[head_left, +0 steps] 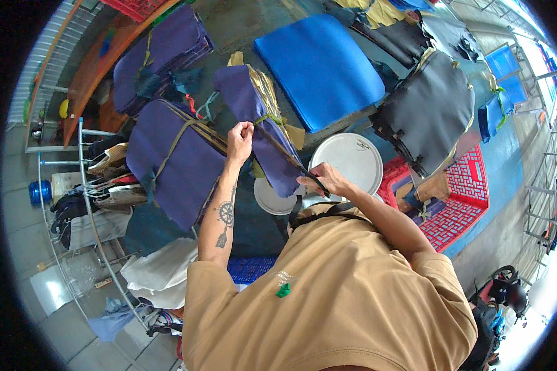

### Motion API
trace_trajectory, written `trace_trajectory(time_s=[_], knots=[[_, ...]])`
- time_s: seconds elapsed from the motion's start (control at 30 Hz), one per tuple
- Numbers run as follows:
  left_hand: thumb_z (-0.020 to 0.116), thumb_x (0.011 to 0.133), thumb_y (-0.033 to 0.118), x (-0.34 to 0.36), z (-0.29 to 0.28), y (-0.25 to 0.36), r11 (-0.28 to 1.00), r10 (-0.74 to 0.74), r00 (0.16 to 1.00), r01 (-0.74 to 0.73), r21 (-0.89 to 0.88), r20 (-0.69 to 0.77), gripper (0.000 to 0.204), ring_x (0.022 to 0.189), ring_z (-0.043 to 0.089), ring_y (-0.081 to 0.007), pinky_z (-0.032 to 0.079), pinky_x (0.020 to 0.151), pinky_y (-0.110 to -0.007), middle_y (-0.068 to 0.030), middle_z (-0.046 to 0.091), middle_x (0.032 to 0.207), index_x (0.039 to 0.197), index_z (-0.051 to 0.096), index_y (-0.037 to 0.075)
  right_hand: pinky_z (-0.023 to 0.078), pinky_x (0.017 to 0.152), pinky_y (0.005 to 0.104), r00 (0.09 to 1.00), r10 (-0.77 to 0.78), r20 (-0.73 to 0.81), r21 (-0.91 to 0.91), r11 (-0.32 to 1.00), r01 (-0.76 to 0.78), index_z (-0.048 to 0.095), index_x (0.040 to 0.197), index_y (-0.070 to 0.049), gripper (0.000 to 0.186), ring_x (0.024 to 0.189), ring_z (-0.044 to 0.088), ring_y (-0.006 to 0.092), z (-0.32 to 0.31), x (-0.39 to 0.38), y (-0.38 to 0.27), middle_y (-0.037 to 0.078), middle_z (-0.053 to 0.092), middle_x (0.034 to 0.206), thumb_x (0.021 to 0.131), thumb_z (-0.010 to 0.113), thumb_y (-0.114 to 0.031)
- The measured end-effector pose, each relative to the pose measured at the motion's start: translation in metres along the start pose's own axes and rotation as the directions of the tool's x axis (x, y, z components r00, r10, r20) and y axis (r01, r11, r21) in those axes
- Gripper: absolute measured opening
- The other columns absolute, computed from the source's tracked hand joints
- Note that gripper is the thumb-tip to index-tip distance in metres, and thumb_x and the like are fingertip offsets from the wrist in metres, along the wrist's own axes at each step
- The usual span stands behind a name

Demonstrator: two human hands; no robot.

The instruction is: The person cuts the straps binding a stack of purple fabric using scissors, then separates individual pieces from the stack. The person places the separated fabric pieces into a red crate.

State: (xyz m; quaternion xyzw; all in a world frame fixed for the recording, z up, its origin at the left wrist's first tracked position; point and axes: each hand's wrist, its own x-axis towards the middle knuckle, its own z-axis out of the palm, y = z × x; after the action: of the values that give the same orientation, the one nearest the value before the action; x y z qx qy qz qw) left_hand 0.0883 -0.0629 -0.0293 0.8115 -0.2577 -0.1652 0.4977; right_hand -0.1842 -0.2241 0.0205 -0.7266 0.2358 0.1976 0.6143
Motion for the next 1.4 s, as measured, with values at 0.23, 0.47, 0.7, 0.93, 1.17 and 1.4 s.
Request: trace_trajectory(time_s=[0.23, 0.47, 0.7, 0.93, 1.17, 1.4], knots=[[0.066, 0.098, 0.015, 0.002, 0.002, -0.006, 0.996, 0.066, 0.998, -0.064, 0.069, -0.023, 0.017, 0.059, 0.042, -0.005, 0.038, 0.053, -0.027, 0.0056, 0.051, 0.064, 0.097, 0.07, -0.001, 0.046, 0.052, 0.0354, 1.0, -0.021, -0.019, 0.022, 1.0, 0.021, 0.067, 0.062, -0.004, 0.06, 0.049, 0.058, 0.0152, 0.0, -0.006, -0.008, 0.005, 0.058, 0.05, 0.085, 0.073, -0.059], [0.065, 0.098, 0.018, 0.001, 0.002, 0.005, 0.995, -0.005, 1.0, 0.006, 0.095, -0.009, 0.018, 0.065, 0.051, -0.0079, 0.043, 0.059, -0.028, 0.0024, 0.058, 0.072, 0.099, 0.07, 0.0, 0.043, 0.049, 0.0335, 1.0, 0.013, 0.012, 0.065, 0.998, -0.014, 0.067, 0.067, -0.002, 0.049, 0.048, 0.055, 0.012, -0.006, -0.005, -0.011, 0.004, 0.057, 0.051, 0.09, 0.075, -0.044], [0.065, 0.091, 0.02, -0.005, 0.007, 0.004, 0.989, 0.092, 0.985, -0.072, 0.133, -0.147, 0.019, 0.087, 0.071, -0.034, 0.054, 0.075, -0.043, -0.0184, 0.072, 0.093, 0.095, 0.072, 0.003, 0.043, 0.045, 0.0337, 0.997, 0.005, 0.075, 0.1, 0.995, -0.012, 0.064, 0.062, -0.002, 0.055, 0.044, 0.054, 0.0143, 0.004, 0.016, 0.022, 0.005, 0.057, 0.052, 0.087, 0.077, -0.05], [0.062, 0.092, 0.01, -0.005, 0.019, -0.012, 0.999, 0.028, 0.987, -0.023, 0.034, -0.159, 0.011, 0.079, 0.069, -0.0314, 0.052, 0.07, -0.042, -0.0176, 0.07, 0.083, 0.094, 0.068, 0.001, 0.04, 0.043, 0.0314, 0.994, -0.073, 0.079, 0.087, 0.994, 0.066, 0.059, 0.062, -0.003, 0.051, 0.041, 0.052, 0.0167, 0.01, -0.003, -0.018, 0.007, 0.057, 0.051, 0.092, 0.07, -0.042], [0.062, 0.092, 0.011, -0.005, 0.02, -0.009, 1.0, 0.012, 0.983, -0.01, 0.013, -0.185, 0.011, 0.08, 0.068, -0.033, 0.05, 0.069, -0.045, -0.0173, 0.07, 0.084, 0.093, 0.068, 0.002, 0.038, 0.044, 0.0293, 0.993, -0.04, 0.112, 0.171, 0.985, 0.02, 0.058, 0.069, -0.005, 0.044, 0.045, 0.051, 0.0132, 0.004, -0.002, -0.02, 0.002, 0.053, 0.058, 0.095, 0.069, -0.039], [0.064, 0.093, 0.011, -0.004, 0.018, -0.007, 0.998, 0.036, 0.987, -0.028, 0.052, -0.157, 0.01, 0.087, 0.068, -0.0371, 0.051, 0.075, -0.047, -0.0184, 0.07, 0.091, 0.095, 0.066, 0.001, 0.038, 0.045, 0.0294, 0.994, -0.051, 0.101, 0.156, 0.987, 0.034, 0.057, 0.068, -0.005, 0.046, 0.046, 0.05, 0.0135, 0.002, 0.001, -0.023, 0.002, 0.053, 0.057, 0.096, 0.067, -0.04]])
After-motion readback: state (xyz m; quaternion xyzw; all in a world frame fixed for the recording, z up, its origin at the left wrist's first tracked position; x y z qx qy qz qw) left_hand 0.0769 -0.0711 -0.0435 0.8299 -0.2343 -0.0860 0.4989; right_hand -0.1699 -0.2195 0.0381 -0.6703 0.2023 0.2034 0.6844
